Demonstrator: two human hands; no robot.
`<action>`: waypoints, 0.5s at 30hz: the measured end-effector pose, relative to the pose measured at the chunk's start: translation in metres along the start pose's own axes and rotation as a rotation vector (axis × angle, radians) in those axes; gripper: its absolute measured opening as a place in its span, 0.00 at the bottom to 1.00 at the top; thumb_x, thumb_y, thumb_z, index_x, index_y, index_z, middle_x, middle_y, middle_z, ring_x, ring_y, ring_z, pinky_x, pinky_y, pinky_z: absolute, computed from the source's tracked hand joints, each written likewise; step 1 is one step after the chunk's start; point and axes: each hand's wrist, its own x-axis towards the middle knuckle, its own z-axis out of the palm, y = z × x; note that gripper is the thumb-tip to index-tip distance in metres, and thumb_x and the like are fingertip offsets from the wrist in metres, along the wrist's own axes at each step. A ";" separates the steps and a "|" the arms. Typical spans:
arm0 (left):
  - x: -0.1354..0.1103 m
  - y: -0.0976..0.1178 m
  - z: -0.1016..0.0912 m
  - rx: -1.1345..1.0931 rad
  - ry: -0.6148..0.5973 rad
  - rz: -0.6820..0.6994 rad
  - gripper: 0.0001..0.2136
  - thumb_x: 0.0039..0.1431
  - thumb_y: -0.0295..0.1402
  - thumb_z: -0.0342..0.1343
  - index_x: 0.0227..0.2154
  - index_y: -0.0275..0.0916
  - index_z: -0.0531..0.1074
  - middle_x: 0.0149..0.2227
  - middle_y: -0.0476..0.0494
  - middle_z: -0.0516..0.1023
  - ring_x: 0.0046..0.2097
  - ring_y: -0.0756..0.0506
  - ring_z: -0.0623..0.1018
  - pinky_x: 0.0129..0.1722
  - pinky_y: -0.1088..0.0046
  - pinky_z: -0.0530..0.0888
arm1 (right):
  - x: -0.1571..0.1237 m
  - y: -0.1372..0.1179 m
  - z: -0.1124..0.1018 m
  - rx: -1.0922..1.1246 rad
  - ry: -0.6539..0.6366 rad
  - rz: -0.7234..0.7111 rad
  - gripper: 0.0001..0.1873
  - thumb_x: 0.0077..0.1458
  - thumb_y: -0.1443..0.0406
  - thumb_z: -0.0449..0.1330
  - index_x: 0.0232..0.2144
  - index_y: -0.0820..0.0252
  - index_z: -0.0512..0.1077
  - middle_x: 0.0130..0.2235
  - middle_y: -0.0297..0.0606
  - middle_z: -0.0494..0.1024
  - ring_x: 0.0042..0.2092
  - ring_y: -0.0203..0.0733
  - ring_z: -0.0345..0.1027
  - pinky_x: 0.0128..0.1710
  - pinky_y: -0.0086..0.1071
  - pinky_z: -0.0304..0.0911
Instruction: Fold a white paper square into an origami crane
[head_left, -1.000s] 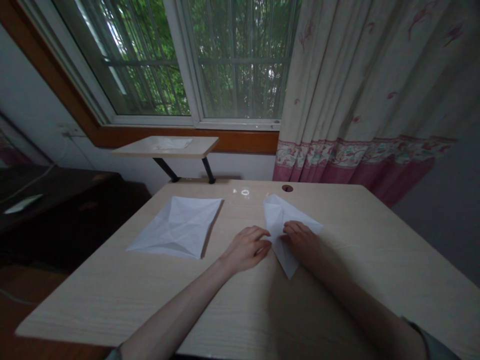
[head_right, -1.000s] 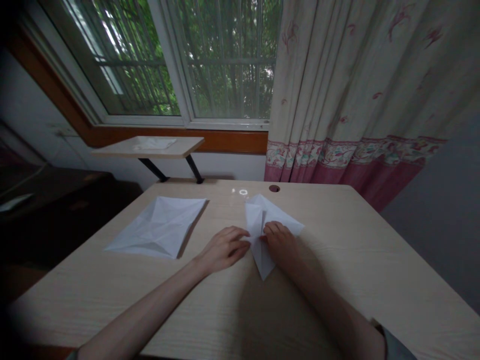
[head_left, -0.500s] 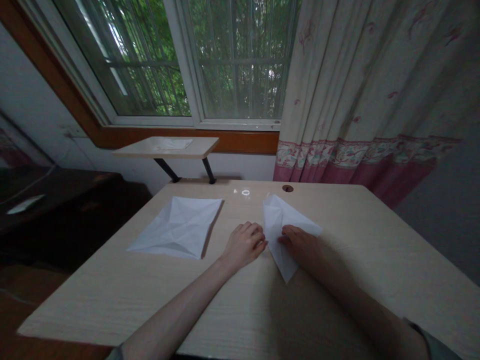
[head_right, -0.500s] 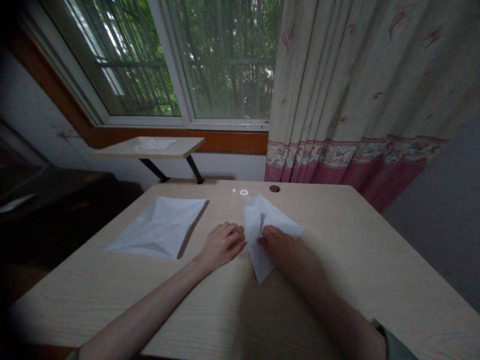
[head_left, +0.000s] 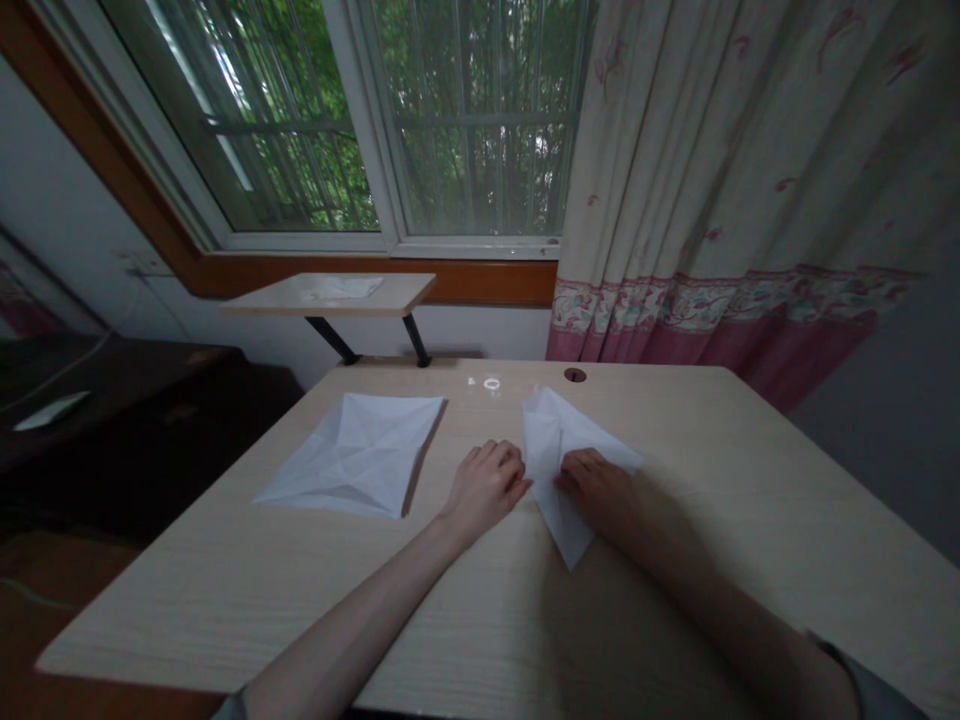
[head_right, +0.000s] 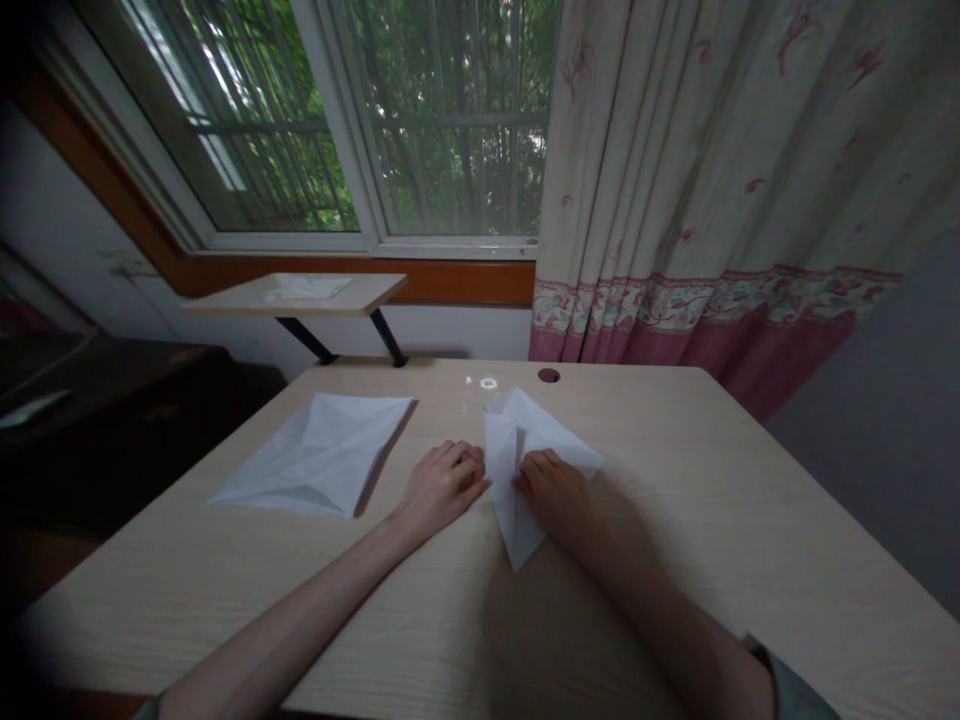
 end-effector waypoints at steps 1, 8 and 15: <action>0.000 0.000 0.000 -0.009 0.000 -0.010 0.06 0.59 0.34 0.63 0.30 0.40 0.73 0.41 0.46 0.76 0.42 0.43 0.73 0.41 0.65 0.69 | 0.000 0.000 0.000 -0.004 -0.001 -0.001 0.07 0.61 0.73 0.54 0.33 0.57 0.68 0.35 0.38 0.77 0.37 0.43 0.73 0.36 0.36 0.67; -0.001 0.001 0.001 -0.109 0.015 -0.081 0.08 0.55 0.33 0.66 0.28 0.40 0.72 0.40 0.47 0.75 0.43 0.44 0.73 0.43 0.66 0.69 | 0.002 -0.003 -0.007 -0.044 -0.022 0.009 0.07 0.61 0.71 0.56 0.31 0.56 0.67 0.34 0.37 0.76 0.36 0.42 0.72 0.34 0.35 0.65; 0.000 0.002 0.001 -0.180 0.008 -0.069 0.10 0.51 0.35 0.69 0.26 0.40 0.72 0.40 0.47 0.75 0.43 0.44 0.73 0.42 0.66 0.68 | 0.002 -0.002 -0.005 -0.026 -0.032 0.028 0.07 0.61 0.72 0.55 0.32 0.56 0.66 0.35 0.37 0.76 0.37 0.42 0.72 0.35 0.34 0.65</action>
